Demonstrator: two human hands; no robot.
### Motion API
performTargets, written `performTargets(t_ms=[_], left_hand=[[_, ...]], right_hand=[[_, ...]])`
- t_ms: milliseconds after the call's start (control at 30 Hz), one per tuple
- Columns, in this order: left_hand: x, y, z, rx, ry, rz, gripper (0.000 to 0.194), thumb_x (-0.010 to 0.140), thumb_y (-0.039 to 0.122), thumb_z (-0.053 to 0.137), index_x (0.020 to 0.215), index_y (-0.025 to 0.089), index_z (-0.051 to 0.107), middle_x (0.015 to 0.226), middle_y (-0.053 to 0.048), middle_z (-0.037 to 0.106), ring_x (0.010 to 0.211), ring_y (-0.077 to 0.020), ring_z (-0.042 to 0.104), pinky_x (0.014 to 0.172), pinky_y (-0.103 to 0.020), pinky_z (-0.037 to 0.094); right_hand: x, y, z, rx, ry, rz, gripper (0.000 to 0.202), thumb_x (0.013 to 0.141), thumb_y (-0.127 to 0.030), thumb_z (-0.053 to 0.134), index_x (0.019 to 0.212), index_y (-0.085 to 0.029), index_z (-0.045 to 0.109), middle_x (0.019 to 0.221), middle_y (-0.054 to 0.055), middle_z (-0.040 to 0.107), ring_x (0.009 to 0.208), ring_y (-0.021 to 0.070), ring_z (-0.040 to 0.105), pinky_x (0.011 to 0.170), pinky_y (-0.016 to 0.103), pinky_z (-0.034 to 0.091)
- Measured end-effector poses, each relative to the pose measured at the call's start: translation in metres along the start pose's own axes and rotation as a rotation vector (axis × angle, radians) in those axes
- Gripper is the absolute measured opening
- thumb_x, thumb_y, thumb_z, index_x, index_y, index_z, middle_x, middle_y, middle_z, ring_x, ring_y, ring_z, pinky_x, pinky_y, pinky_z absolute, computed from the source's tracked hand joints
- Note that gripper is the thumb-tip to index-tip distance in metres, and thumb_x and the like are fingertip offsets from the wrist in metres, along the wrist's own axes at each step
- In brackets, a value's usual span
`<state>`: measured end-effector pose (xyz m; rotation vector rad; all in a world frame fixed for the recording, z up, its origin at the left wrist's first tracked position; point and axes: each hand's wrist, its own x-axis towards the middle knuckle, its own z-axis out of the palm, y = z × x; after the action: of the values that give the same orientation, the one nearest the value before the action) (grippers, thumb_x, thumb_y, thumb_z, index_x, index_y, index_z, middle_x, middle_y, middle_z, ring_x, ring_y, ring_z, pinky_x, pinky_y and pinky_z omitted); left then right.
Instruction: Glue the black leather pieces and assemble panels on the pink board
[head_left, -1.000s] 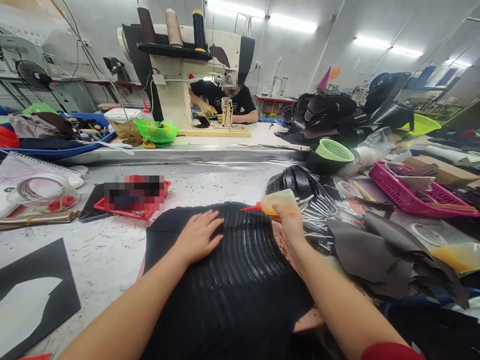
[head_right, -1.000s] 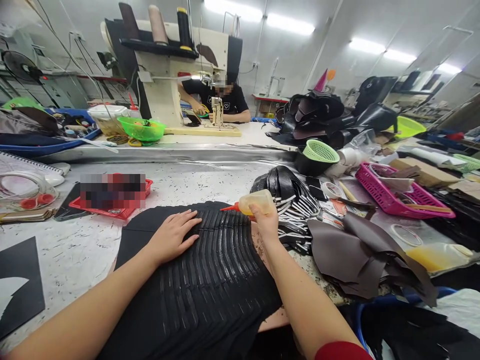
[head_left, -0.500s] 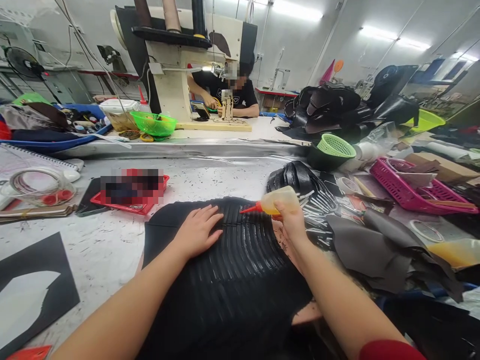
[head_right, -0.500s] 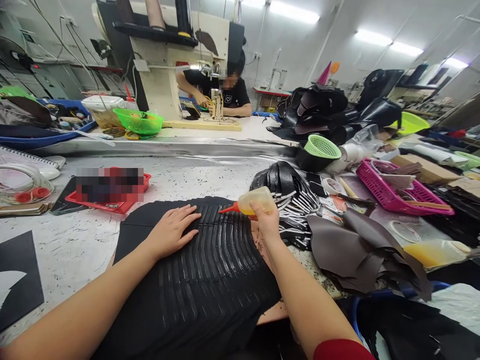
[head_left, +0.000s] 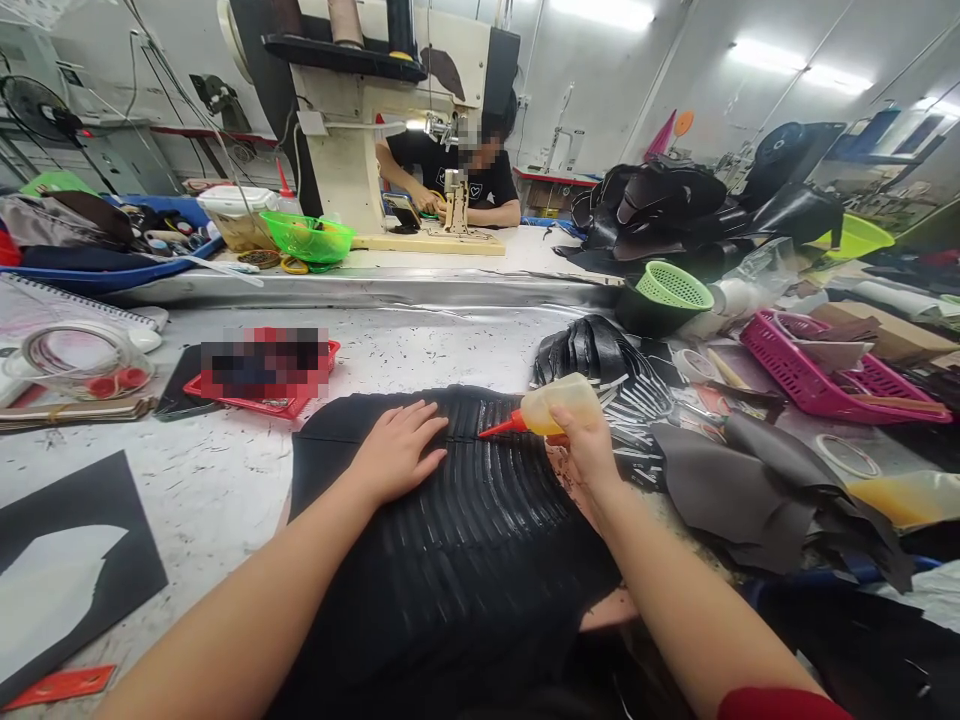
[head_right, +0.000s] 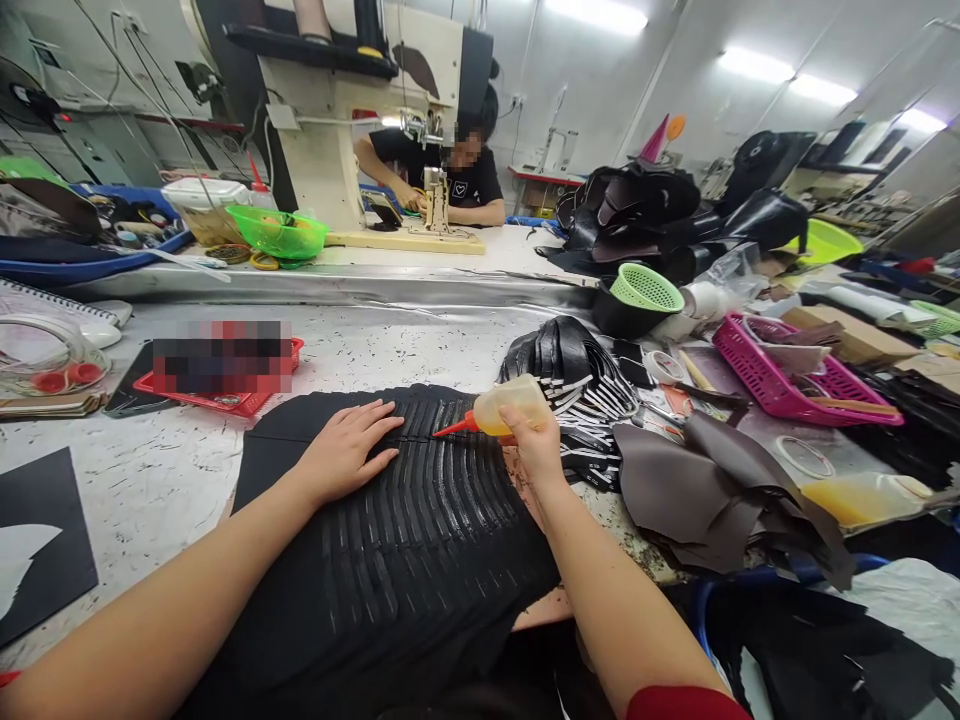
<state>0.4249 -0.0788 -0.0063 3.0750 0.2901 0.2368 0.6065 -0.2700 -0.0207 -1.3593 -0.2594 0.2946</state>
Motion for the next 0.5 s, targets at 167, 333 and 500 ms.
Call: performTargets(t_ms=[167, 333, 500], left_hand=[[0.0, 0.0, 0.002, -0.003, 0.007, 0.004, 0.04, 0.085, 0.039, 0.043, 0.122, 0.024, 0.049, 0.136, -0.006, 0.042, 0.127, -0.0226, 0.035, 0.103, -0.041, 0.029], [0.0, 0.0, 0.001, 0.001, 0.003, 0.007, 0.041, 0.086, 0.04, 0.042, 0.122, 0.022, 0.048, 0.136, -0.006, 0.042, 0.127, -0.0227, 0.035, 0.103, -0.041, 0.028], [0.0, 0.001, 0.001, -0.004, 0.012, -0.001, 0.04, 0.086, 0.039, 0.042, 0.122, 0.023, 0.048, 0.136, -0.006, 0.041, 0.127, -0.0222, 0.035, 0.103, -0.041, 0.028]], right_hand=[[-0.004, 0.003, -0.003, -0.007, -0.007, 0.026, 0.044, 0.048, -0.04, 0.079, 0.081, -0.017, 0.06, 0.072, 0.0, 0.064, 0.059, 0.0153, 0.058, 0.04, 0.022, 0.045], [-0.013, -0.001, -0.003, 0.007, -0.017, 0.056, 0.044, 0.048, -0.039, 0.079, 0.082, -0.018, 0.062, 0.074, 0.0, 0.065, 0.06, 0.0158, 0.059, 0.041, 0.022, 0.045], [-0.023, -0.005, -0.005, 0.002, -0.015, 0.089, 0.044, 0.047, -0.039, 0.08, 0.081, -0.018, 0.062, 0.073, 0.001, 0.065, 0.06, 0.017, 0.059, 0.041, 0.024, 0.045]])
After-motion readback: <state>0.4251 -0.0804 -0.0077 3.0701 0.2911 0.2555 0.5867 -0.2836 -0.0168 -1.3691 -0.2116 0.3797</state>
